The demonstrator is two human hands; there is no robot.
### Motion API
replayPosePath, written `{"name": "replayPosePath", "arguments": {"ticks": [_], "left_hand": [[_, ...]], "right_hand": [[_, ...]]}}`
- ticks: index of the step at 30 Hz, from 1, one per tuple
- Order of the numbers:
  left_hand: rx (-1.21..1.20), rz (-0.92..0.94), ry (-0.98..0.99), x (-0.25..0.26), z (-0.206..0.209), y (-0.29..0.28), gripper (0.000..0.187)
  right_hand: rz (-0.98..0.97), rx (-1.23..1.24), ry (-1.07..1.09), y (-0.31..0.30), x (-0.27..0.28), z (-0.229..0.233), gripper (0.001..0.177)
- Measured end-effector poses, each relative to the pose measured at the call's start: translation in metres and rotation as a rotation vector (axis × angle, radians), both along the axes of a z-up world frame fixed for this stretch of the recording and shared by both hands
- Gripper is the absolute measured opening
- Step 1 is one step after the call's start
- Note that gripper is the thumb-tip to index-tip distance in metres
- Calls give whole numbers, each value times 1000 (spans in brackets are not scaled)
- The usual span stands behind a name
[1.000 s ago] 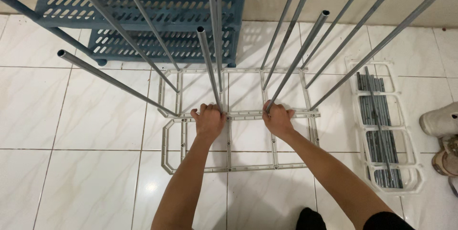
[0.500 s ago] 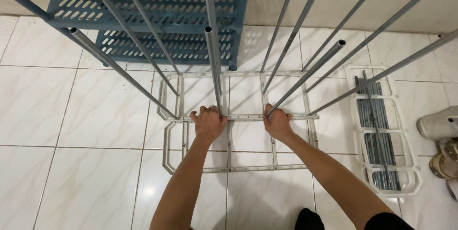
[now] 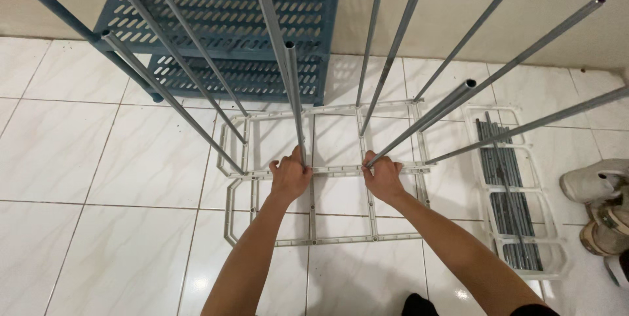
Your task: The person assembles a white plastic shelving unit by inserting metal poles into the base frame and then placing a white plastic shelf onto the poles. The person works on a tiled floor with a blue plastic crate nearby.
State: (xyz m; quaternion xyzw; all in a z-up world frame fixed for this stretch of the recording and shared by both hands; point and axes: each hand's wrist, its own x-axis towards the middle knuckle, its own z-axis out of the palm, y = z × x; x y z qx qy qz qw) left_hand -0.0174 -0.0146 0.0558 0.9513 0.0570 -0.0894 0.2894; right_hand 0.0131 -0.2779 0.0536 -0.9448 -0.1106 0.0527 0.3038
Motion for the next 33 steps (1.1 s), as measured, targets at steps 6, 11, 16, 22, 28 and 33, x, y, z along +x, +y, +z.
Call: {"name": "replayPosePath", "arguments": {"ticks": [6, 11, 16, 22, 28, 33], "left_hand": [[-121, 0, -18, -2, 11, -4, 82], [-429, 94, 29, 2, 11, 1, 84], [-414, 159, -13, 12, -4, 2, 55], [-388, 255, -97, 23, -19, 5, 44], [-362, 469, -159, 26, -22, 7, 34], [-456, 494, -220, 23, -19, 8, 29]], "right_hand": [[-17, 42, -34, -9, -7, 9, 9], [-7, 52, -136, -16, -9, 14, 11], [32, 77, -215, -19, -11, 13, 14], [48, 123, -269, -16, -14, 20, 13], [33, 183, -78, -11, -9, 35, 24], [-87, 412, 193, -21, 20, 25, 33]]}}
